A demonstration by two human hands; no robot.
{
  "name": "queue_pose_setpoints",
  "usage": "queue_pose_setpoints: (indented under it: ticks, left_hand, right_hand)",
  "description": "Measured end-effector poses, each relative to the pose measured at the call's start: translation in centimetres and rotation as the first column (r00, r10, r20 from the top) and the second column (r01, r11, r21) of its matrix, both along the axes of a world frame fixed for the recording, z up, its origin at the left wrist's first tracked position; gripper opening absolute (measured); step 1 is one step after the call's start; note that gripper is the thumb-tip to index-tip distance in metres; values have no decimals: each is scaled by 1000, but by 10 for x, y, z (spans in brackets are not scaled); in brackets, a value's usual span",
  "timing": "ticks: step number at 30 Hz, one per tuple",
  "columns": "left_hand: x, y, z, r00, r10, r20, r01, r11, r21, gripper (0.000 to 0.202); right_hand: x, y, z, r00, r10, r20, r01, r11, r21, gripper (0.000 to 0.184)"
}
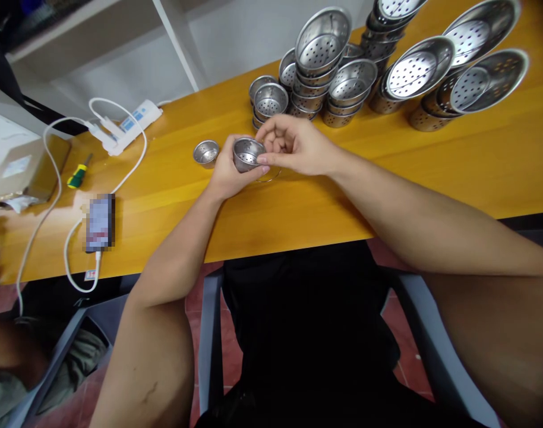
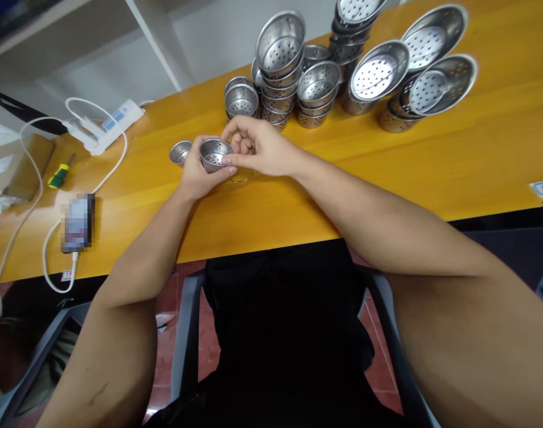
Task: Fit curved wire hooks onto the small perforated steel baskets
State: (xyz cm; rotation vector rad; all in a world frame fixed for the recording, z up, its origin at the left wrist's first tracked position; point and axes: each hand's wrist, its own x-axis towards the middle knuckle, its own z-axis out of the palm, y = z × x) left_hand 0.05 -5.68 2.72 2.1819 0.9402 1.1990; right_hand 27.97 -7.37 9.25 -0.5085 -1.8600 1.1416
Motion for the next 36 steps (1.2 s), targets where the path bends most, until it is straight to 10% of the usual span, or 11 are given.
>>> queue_pose_setpoints:
  ticks: [6,14,22,36]
  left_hand:
    - [5,-10,15,991,133,7,-132,988,-77,108]
    - [7,-15,27,991,132,-19,-133,986,-98,112]
    - [-1,-3,5,998,54,-40,-57,993,-101,106]
    - [-34,30,-5,930,327,-167,-344,935,-89,104]
  right_hand:
    - [10,-9,12,959,-193,206,171,978,121,71]
    - [4,-7,0,946,-112,305,29,964,265,68]
    - [4,-4,-6,932,-137,335,44,962,271,59]
    - [9,3,-6,884,-168,436,91,977,192,50]
